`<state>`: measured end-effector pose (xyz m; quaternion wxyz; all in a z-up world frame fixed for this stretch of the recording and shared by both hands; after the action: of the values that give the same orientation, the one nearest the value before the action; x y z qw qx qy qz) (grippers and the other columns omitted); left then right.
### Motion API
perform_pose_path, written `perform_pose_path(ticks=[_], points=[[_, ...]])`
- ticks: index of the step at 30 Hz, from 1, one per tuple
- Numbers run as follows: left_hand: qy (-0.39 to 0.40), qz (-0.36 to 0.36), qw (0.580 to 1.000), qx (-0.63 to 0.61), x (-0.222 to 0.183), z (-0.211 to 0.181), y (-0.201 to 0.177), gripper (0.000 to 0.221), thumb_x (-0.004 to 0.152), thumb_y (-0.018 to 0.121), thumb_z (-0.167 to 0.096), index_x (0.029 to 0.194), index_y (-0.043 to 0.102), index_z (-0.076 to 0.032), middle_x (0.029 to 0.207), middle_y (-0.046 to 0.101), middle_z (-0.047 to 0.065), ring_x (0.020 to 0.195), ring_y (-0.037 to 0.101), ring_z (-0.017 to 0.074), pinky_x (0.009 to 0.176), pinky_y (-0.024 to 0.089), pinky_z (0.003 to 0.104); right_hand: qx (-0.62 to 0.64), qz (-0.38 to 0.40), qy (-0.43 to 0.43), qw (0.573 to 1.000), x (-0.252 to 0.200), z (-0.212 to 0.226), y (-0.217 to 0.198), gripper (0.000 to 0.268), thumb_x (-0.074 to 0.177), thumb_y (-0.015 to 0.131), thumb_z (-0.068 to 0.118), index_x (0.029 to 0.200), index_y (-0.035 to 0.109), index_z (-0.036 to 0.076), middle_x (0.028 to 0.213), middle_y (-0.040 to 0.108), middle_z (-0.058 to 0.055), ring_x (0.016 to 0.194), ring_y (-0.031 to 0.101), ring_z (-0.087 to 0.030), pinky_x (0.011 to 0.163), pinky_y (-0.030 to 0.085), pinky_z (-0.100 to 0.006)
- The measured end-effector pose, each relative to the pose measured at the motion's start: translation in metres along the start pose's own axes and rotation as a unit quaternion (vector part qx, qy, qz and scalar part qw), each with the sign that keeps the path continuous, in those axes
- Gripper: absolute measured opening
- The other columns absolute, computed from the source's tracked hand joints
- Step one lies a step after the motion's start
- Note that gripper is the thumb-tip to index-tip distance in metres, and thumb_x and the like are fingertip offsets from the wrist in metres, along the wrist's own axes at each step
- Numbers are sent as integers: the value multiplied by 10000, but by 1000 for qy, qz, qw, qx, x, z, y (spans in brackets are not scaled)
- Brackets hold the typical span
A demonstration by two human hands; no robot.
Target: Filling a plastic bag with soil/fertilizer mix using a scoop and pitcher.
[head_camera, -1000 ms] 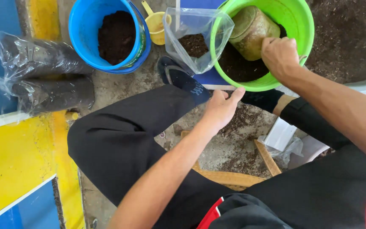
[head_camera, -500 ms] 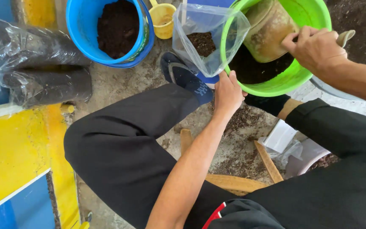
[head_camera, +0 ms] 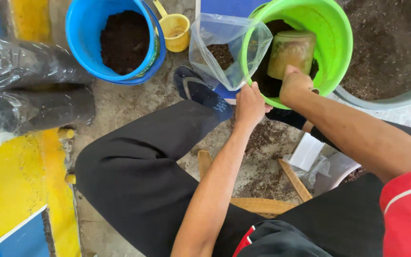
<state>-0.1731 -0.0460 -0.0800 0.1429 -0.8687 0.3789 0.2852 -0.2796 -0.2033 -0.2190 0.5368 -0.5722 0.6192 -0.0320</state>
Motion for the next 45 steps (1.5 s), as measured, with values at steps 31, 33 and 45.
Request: perform_pose_path(ticks=[31, 33, 45], points=[[233, -172, 908, 302, -107, -122, -92, 453, 924, 579, -311, 1257, 528, -8, 1238, 634, 215, 1114, 651, 380, 918, 516, 493, 336, 180, -224, 897, -69, -110, -118, 587, 1071, 511, 501, 1079, 629, -74, 599, 540, -123, 502, 484, -251, 531, 429, -433], [162, -257, 913, 272, -91, -136, -106, 549, 888, 669, -442, 1213, 512, -28, 1112, 636, 201, 1045, 677, 342, 924, 543, 467, 175, 16, -250, 952, -70, -105, -124, 506, 1023, 643, 503, 1032, 748, 8, 716, 661, -154, 693, 627, -295, 725, 490, -438], [138, -300, 870, 366, -21, -118, -98, 317, 905, 665, -315, 1000, 579, -25, 894, 737, 196, 841, 723, 452, 731, 555, 565, 248, -342, -562, 711, -197, -16, -256, 390, 858, 619, -86, 1232, 679, 3, 1230, 691, -184, 1104, 675, -395, 911, 551, -479]])
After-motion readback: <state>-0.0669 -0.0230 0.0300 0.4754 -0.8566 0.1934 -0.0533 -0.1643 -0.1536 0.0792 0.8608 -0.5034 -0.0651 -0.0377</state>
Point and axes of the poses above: each hand's wrist, its own x-axis towards the middle knuckle, its own y-axis out of the palm, z = x × y, the point moved 1 cm from there along x, towards the middle knuckle
